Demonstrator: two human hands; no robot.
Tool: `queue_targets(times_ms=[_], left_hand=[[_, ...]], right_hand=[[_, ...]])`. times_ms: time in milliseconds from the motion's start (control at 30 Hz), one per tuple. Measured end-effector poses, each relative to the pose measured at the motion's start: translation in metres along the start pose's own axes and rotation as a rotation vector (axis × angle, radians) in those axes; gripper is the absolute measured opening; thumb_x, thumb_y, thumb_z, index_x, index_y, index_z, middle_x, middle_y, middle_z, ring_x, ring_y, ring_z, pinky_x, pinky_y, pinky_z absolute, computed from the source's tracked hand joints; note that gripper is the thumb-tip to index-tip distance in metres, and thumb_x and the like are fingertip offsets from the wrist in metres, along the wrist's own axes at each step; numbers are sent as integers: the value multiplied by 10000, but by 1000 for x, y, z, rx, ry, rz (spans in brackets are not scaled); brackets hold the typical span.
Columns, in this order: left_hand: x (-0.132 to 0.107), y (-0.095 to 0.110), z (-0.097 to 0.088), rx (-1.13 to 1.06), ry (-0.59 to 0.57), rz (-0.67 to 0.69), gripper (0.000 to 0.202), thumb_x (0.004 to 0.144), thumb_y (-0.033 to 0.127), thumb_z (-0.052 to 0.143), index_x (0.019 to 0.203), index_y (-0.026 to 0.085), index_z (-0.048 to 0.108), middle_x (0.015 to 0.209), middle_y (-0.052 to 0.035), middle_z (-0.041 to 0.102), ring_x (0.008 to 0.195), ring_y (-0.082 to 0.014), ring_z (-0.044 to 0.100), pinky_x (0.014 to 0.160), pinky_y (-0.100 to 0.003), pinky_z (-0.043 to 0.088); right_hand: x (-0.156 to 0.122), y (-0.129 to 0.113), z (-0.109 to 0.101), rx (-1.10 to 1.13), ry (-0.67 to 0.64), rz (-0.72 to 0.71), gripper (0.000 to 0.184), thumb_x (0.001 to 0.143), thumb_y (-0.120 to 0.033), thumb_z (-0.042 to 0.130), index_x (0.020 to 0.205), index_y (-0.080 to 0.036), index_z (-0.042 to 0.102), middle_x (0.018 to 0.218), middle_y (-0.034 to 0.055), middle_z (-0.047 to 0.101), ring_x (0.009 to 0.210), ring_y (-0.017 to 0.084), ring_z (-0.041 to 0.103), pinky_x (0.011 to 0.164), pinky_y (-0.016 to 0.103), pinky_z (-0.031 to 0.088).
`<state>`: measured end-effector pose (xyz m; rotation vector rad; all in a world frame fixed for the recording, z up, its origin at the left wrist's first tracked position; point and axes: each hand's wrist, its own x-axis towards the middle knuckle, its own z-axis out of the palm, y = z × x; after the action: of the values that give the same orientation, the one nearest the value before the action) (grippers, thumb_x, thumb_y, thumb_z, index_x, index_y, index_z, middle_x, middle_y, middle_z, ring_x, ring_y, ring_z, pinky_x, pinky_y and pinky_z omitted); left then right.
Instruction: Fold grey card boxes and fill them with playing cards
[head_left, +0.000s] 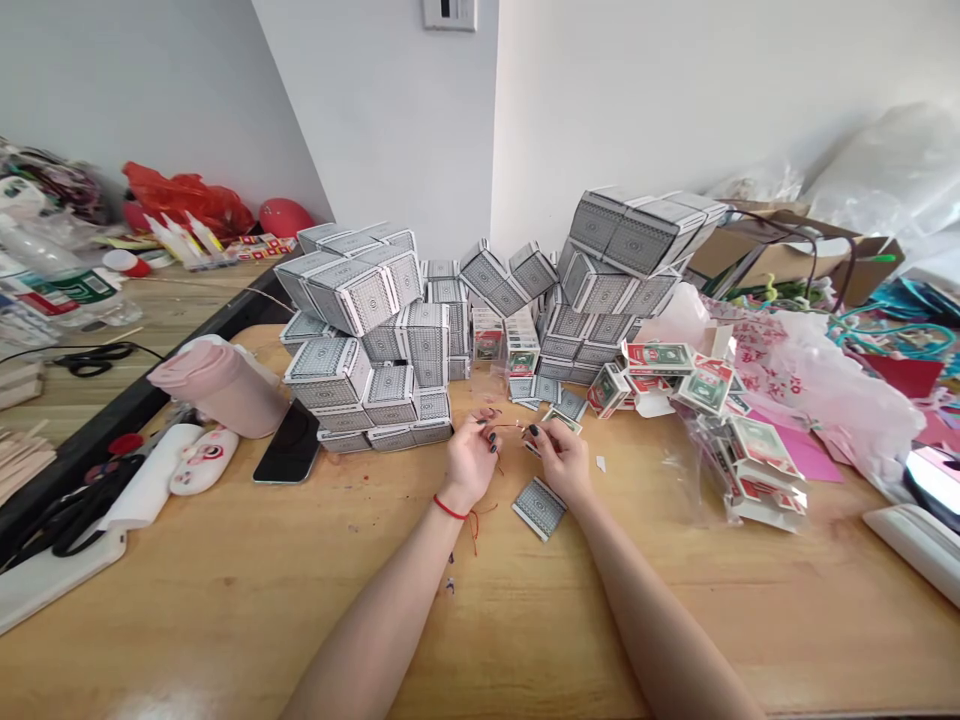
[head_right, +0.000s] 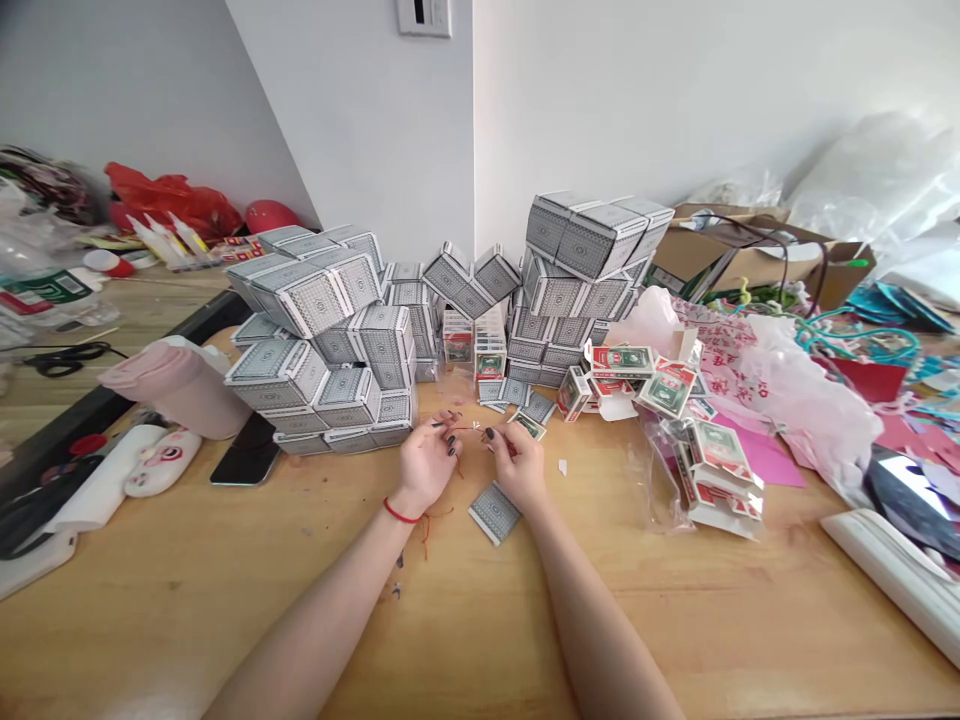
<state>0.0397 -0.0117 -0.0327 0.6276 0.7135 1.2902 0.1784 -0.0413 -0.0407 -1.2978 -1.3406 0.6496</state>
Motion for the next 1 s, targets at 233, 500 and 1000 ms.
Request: queue_targets(times_ms=[233,500,1000], left_hand=[[2,9,-4,-289,-16,-110,175,698,246,450,811,148,541,804,-74,605,604,-108,521,562,-249,409],[1,8,-1,-461,-17,-188,170,725,248,491,801,129,585,789,-78,614,724,-149,583,676,-271,444],[3,13,-2,-550,-71,-288,328,790,440,451,883,157,589,1074,-115,591,1131,-232,492,958,-398,381]], right_hand=[[-6,-6,3,143,-193,2,161,748,-381,581,719,-241,654,750,32,629,760,198,551,752,333,415],[-3,2,8,130,-84,30,199,789,-384,525,766,-203,603,700,34,635,654,171,589,633,307,470],[-13,-27,1,716,-399,276,207,702,-394,647,697,-188,621,717,35,630,607,158,587,572,304,474]])
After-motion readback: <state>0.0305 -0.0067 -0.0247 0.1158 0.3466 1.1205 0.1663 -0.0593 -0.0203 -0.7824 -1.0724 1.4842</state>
